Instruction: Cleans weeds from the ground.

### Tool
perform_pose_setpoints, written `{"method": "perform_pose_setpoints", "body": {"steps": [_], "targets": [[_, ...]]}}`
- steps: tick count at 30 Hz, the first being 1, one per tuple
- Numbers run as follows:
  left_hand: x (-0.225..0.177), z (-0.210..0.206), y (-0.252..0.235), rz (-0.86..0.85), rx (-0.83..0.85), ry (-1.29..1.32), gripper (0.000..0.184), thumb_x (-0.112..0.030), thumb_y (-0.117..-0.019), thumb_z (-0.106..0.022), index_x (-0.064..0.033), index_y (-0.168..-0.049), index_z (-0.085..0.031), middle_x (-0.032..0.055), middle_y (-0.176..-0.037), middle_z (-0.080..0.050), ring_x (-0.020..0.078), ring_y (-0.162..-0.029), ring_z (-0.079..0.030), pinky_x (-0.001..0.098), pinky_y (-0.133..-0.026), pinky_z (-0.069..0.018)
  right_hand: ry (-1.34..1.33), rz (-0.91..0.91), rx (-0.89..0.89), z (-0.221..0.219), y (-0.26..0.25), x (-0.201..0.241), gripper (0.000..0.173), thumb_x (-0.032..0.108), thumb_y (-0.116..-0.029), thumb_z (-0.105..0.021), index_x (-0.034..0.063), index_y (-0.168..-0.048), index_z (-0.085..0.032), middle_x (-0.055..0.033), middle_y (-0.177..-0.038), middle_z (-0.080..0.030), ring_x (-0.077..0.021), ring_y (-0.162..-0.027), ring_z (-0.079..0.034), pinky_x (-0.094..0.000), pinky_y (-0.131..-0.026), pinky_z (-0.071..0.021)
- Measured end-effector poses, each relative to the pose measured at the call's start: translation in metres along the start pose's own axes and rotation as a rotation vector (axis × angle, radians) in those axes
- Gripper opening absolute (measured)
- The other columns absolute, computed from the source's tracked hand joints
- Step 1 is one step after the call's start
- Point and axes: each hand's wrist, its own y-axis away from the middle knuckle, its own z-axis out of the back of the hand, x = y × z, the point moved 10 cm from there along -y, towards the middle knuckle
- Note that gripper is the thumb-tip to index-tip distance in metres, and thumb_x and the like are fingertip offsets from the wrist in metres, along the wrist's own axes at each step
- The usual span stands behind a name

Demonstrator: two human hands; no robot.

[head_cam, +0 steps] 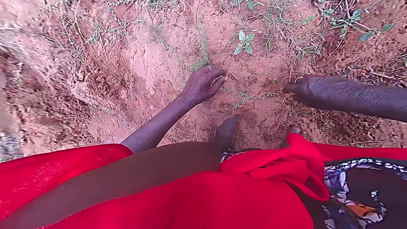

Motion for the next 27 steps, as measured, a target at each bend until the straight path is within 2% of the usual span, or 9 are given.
{"method": "perform_pose_setpoints", "body": {"steps": [1,3,6,10,12,14,17,20,27], "targets": [[0.015,-0.027,0.003,0.104,0.105,-0.024,0.023,-0.018,-0.1011,-0.062,0.0005,-0.109,-0.074,0.0207,-0.100,-0.073,0.0340,-0.091,-0.072,0.0484,-0.082,-0.0582,0.006,0.005,0.008,0.003,-0.001,0.003,0.025,0.016,-0.1027,-0.062,0.0092,-0.125,-0.068,-0.0169,-0.116,-0.068,-0.0400,-0.110,-0.066,-0.0570,-0.088,-0.0546],[0.044,-0.056,0.010,0.364,0.332,-0.149,0.034,-0.023,-0.0987,-0.067,-0.0004,-0.123,-0.067,0.0264,-0.125,-0.064,0.0439,-0.115,-0.064,0.0586,-0.097,-0.0507,-0.003,0.009,-0.004,0.011,-0.002,0.005,0.026,0.011,-0.1022,-0.060,0.0060,-0.126,-0.069,-0.0199,-0.116,-0.067,-0.0432,-0.111,-0.064,-0.0585,-0.087,-0.0537],[0.054,-0.053,0.026,0.617,0.576,-0.376,0.061,-0.025,-0.0900,-0.077,-0.0015,-0.140,-0.053,0.0270,-0.143,-0.053,0.0470,-0.133,-0.050,0.0630,-0.105,-0.0405,-0.011,0.015,-0.038,0.017,0.000,0.004,0.024,0.011,-0.1009,-0.063,0.0065,-0.123,-0.069,-0.0198,-0.116,-0.068,-0.0440,-0.110,-0.065,-0.0590,-0.086,-0.0546],[0.064,-0.045,0.047,0.753,0.777,-0.528,0.061,-0.012,-0.0863,-0.076,0.0066,-0.138,-0.048,0.0316,-0.122,-0.063,0.0486,-0.119,-0.061,0.0621,-0.104,-0.0415,0.017,-0.018,0.005,-0.001,0.000,-0.005,0.023,0.015,-0.1035,-0.059,0.0102,-0.124,-0.068,-0.0185,-0.112,-0.068,-0.0424,-0.106,-0.066,-0.0588,-0.082,-0.0547],[0.062,-0.046,0.047,0.747,0.842,-0.606,0.047,-0.009,-0.0902,-0.068,0.0058,-0.132,-0.054,0.0285,-0.114,-0.068,0.0459,-0.114,-0.063,0.0628,-0.107,-0.0378,0.077,0.043,-0.157,-0.027,-0.011,-0.022,0.021,0.018,-0.0982,-0.060,0.0162,-0.117,-0.070,-0.0158,-0.101,-0.069,-0.0401,-0.090,-0.070,-0.0565,-0.067,-0.0576],[0.060,-0.046,0.044,0.736,0.877,-0.656,0.035,-0.007,-0.0948,-0.061,0.0047,-0.127,-0.059,0.0272,-0.113,-0.069,0.0461,-0.113,-0.064,0.0689,-0.111,-0.0290,0.098,0.084,-0.226,-0.035,-0.014,-0.028,0.020,0.018,-0.0951,-0.062,0.0170,-0.113,-0.070,-0.0154,-0.097,-0.069,-0.0395,-0.085,-0.070,-0.0550,-0.062,-0.0575],[0.065,-0.051,0.047,0.723,0.971,-0.643,0.028,-0.012,-0.1029,-0.051,0.0049,-0.123,-0.060,0.0276,-0.115,-0.068,0.0459,-0.115,-0.063,0.0676,-0.107,-0.0336,0.049,-0.011,0.038,-0.010,0.009,-0.011,0.024,0.015,-0.1026,-0.060,0.0097,-0.125,-0.068,-0.0188,-0.114,-0.067,-0.0425,-0.107,-0.066,-0.0577,-0.083,-0.0548],[0.063,-0.057,0.056,0.724,1.036,-0.591,0.038,-0.026,-0.1102,-0.042,0.0048,-0.115,-0.064,0.0292,-0.116,-0.067,0.0480,-0.115,-0.063,0.0663,-0.096,-0.0459,0.050,-0.025,0.009,-0.005,0.020,-0.014,0.022,0.014,-0.1019,-0.061,0.0087,-0.122,-0.069,-0.0183,-0.111,-0.068,-0.0420,-0.108,-0.065,-0.0568,-0.085,-0.0544],[0.028,-0.061,0.063,0.612,1.049,-0.690,0.024,-0.006,-0.1065,-0.043,0.0050,-0.114,-0.063,0.0268,-0.100,-0.070,0.0458,-0.099,-0.069,0.0595,-0.082,-0.0524,0.077,-0.046,0.008,-0.020,0.047,-0.030,0.022,0.011,-0.0992,-0.064,0.0072,-0.121,-0.068,-0.0169,-0.110,-0.068,-0.0412,-0.108,-0.065,-0.0547,-0.086,-0.0543]]}}
